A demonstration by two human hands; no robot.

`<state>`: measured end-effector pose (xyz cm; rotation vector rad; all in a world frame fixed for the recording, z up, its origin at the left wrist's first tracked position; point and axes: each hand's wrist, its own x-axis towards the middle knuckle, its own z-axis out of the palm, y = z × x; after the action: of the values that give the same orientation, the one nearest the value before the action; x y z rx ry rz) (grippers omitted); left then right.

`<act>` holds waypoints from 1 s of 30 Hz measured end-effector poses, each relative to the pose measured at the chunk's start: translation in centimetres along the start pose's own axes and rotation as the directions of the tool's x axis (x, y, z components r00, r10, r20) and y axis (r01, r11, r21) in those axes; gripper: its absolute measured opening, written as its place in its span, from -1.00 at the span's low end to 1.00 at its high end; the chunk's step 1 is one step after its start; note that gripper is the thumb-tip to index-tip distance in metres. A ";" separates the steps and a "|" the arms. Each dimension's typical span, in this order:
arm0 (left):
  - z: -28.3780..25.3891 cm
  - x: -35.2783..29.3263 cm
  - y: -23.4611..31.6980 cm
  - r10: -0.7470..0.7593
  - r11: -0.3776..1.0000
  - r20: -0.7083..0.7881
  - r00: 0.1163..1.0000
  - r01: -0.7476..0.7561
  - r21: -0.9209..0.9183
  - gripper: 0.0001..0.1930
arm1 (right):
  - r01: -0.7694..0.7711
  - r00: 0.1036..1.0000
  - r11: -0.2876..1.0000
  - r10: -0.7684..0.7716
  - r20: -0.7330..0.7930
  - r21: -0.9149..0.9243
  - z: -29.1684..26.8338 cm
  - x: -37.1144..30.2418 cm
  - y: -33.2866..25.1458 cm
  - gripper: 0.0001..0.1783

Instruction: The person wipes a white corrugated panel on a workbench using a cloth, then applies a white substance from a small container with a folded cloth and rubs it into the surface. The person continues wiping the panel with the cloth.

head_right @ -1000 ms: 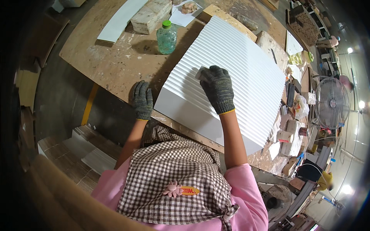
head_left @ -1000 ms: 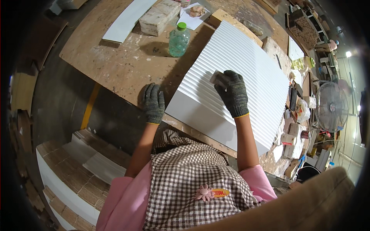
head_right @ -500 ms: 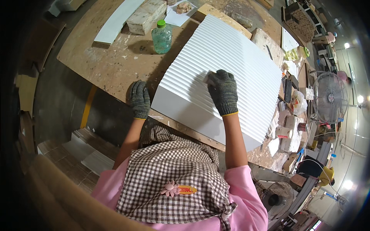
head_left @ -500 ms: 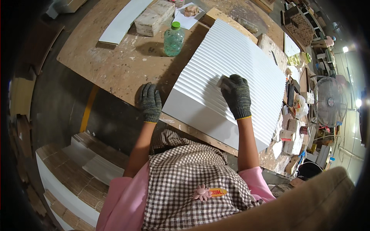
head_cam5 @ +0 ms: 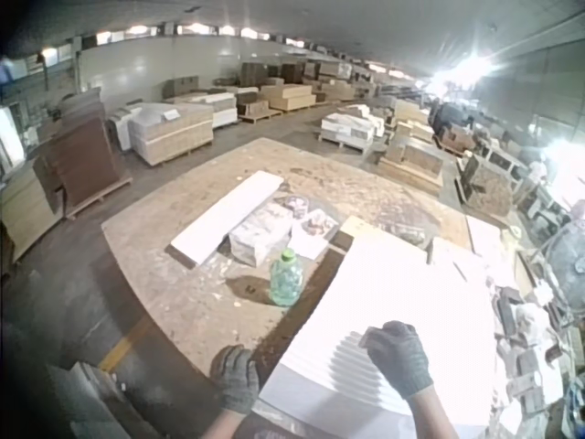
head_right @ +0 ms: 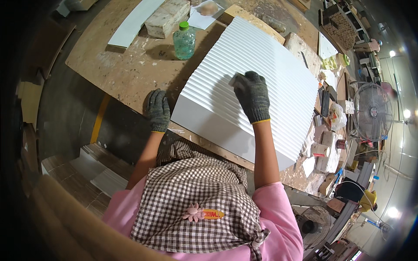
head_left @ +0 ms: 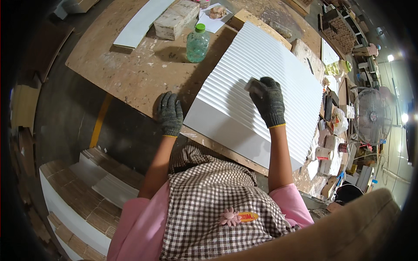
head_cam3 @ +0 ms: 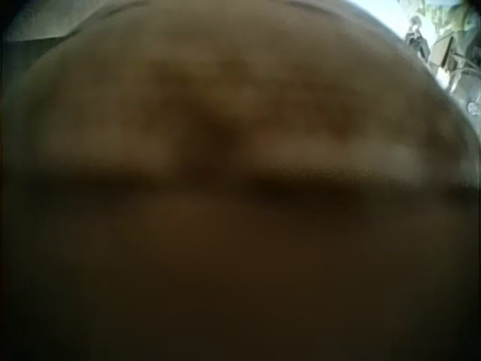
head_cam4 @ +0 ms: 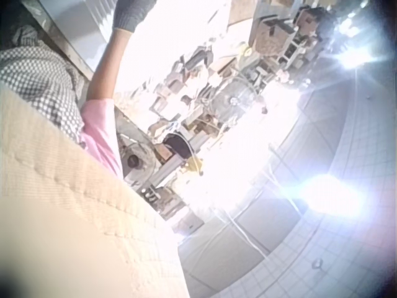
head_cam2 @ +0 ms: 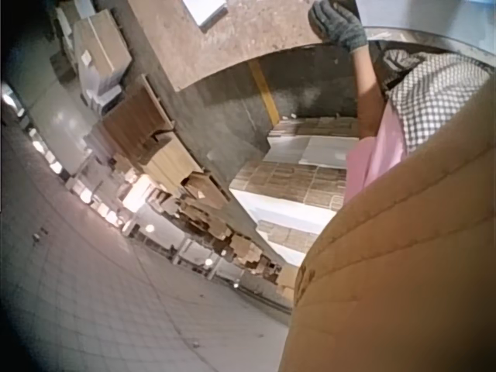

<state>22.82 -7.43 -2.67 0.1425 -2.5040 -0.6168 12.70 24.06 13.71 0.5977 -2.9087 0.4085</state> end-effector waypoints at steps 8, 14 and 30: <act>0.4 -0.3 -0.4 -0.020 1.000 0.011 1.000 0.020 0.012 -0.74 | 0.129 0.990 0.989 -0.133 0.052 0.069 0.3 1.1 1.4 -0.65; 0.4 -0.2 -0.3 -0.005 1.000 0.003 1.000 0.005 -0.005 -0.74 | 0.170 0.985 0.971 -0.169 -0.021 0.167 -0.1 2.4 0.9 -0.71; 0.4 -0.3 -0.3 -0.011 1.000 0.033 0.999 0.011 0.010 -0.72 | 0.126 0.984 0.981 -0.142 0.110 0.147 -0.9 1.6 1.6 -0.65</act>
<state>22.86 -7.50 -3.22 0.1509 -2.5396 -0.6157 10.68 25.15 14.49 0.8625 -2.9465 0.5801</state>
